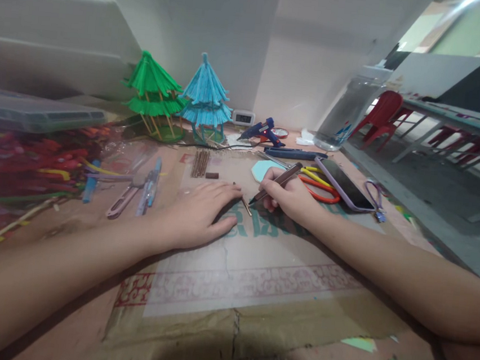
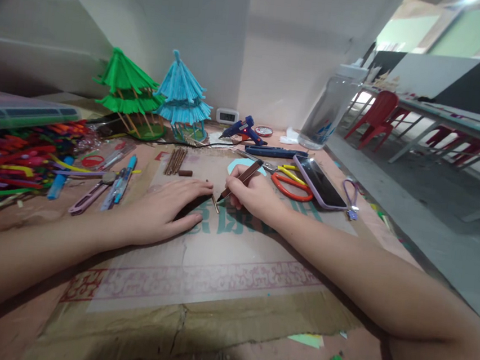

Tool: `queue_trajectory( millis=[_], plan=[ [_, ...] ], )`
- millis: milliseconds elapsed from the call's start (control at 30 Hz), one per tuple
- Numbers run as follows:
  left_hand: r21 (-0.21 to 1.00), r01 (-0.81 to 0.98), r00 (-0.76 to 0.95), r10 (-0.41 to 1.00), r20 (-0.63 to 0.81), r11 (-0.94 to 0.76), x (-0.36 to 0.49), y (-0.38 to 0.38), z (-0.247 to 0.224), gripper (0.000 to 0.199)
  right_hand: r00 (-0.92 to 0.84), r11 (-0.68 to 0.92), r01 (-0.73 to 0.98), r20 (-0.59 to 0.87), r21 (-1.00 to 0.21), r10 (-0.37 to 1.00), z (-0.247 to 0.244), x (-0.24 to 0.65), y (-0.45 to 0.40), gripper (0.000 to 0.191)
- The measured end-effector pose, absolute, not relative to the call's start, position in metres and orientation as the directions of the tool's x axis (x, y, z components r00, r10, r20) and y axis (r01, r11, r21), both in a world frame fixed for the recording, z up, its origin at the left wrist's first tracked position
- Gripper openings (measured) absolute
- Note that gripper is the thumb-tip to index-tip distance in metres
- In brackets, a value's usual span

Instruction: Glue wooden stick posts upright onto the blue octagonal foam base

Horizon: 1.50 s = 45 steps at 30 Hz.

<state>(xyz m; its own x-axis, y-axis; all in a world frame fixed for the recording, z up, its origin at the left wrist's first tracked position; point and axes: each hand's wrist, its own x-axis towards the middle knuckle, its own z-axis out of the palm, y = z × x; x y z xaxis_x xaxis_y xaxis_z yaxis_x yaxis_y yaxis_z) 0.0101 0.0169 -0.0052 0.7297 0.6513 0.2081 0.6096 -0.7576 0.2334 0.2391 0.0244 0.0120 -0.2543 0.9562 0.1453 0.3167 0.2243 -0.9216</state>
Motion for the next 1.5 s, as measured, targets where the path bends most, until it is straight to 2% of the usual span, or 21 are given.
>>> queue_trajectory(
  millis=[433, 700, 900, 1067, 1233, 1500],
  plan=[
    [0.227, 0.591, 0.747, 0.631, 0.209, -0.774, 0.009, 0.016, -0.004, 0.052, -0.258, 0.216, 0.315, 0.135, -0.924, 0.957, 0.009, 0.240, 0.027, 0.019],
    [0.252, 0.598, 0.728, 0.647, 0.227, -0.761, 0.008, 0.016, -0.006, 0.052, -0.426, 0.153, 0.155, 0.073, -0.976, 0.902, 0.011, 0.240, 0.020, 0.021],
    [0.263, 0.629, 0.713, 0.678, 0.179, -0.731, 0.008, 0.016, -0.004, 0.054, -0.462, 0.089, 0.007, 0.076, -0.996, 0.884, 0.004, 0.242, 0.023, 0.024],
    [0.301, 0.610, 0.712, 0.674, 0.196, -0.733, 0.008, 0.016, -0.003, 0.048, -0.574, 0.019, -0.008, 0.021, -1.000, 0.819, 0.007, 0.241, 0.020, 0.027],
    [0.332, 0.596, 0.702, 0.675, 0.227, -0.731, 0.008, 0.015, -0.003, 0.042, -0.601, -0.044, -0.062, 0.001, -0.997, 0.799, 0.009, 0.240, 0.018, 0.029],
    [0.340, 0.607, 0.677, 0.691, 0.253, -0.719, 0.011, 0.014, -0.005, 0.045, -0.612, -0.013, -0.029, 0.007, -1.000, 0.791, 0.008, 0.238, 0.015, 0.029]
  ],
)
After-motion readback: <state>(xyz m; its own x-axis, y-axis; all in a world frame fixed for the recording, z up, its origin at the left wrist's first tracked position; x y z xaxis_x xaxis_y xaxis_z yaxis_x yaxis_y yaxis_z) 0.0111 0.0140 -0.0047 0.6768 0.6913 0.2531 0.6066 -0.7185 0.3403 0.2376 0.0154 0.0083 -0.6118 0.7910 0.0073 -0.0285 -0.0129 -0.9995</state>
